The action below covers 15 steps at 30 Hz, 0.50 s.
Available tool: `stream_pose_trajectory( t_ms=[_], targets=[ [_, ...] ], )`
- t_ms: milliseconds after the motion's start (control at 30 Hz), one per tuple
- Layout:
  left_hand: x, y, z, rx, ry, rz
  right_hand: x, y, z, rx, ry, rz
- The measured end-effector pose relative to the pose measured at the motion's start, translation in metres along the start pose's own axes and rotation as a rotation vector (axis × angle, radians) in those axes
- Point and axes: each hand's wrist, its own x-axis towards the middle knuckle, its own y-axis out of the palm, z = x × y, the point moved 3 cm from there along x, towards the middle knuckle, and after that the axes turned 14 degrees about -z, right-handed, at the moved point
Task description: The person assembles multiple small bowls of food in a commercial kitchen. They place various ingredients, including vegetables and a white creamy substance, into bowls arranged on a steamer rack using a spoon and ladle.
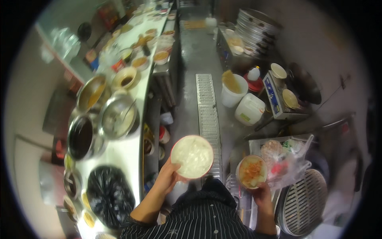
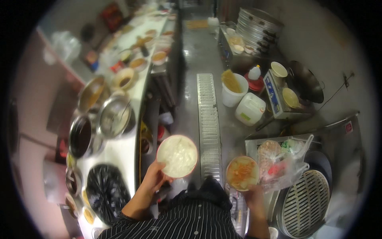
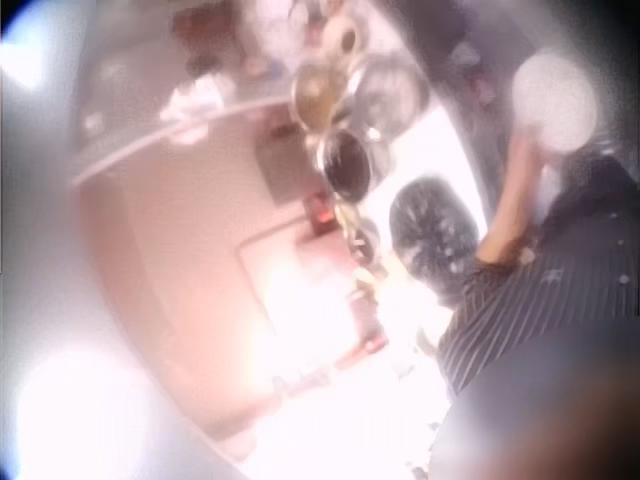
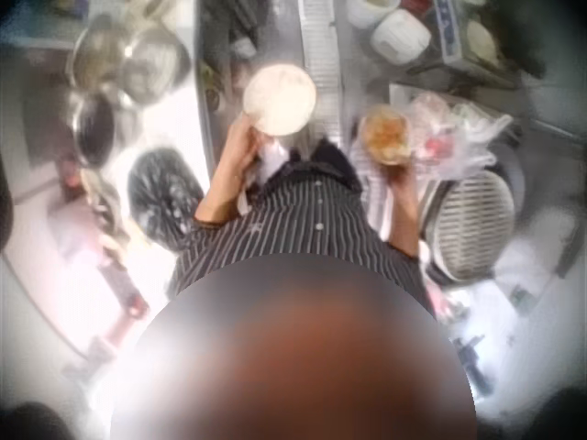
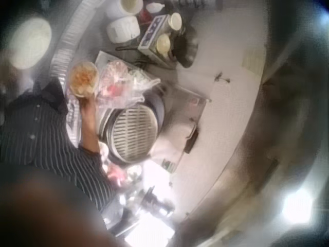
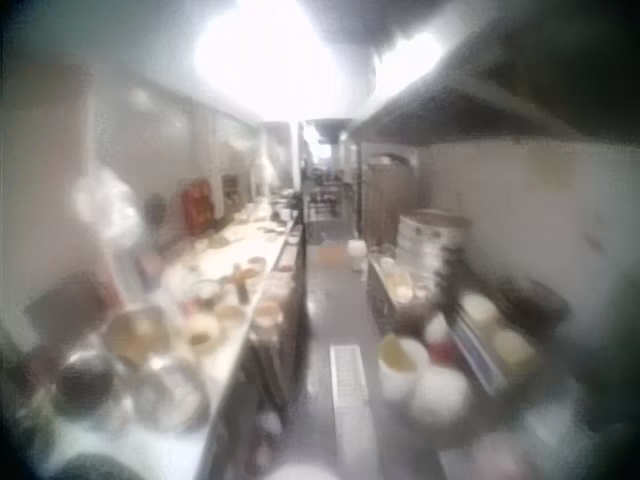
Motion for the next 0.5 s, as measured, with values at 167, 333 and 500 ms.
stream_pose_trajectory(
  t_ms=[167,333,500],
  targets=[
    [0.138,0.077,-0.063,0.058,-0.076,0.049,0.115,0.024,0.022,0.001,-0.115,-0.122],
    [0.215,0.100,-0.128,0.040,-0.099,-0.199,0.248,0.154,0.089,0.056,0.105,0.129],
    [0.310,0.095,-0.193,0.006,0.013,-0.331,0.371,0.299,0.172,-0.041,0.160,0.245]
  ],
)
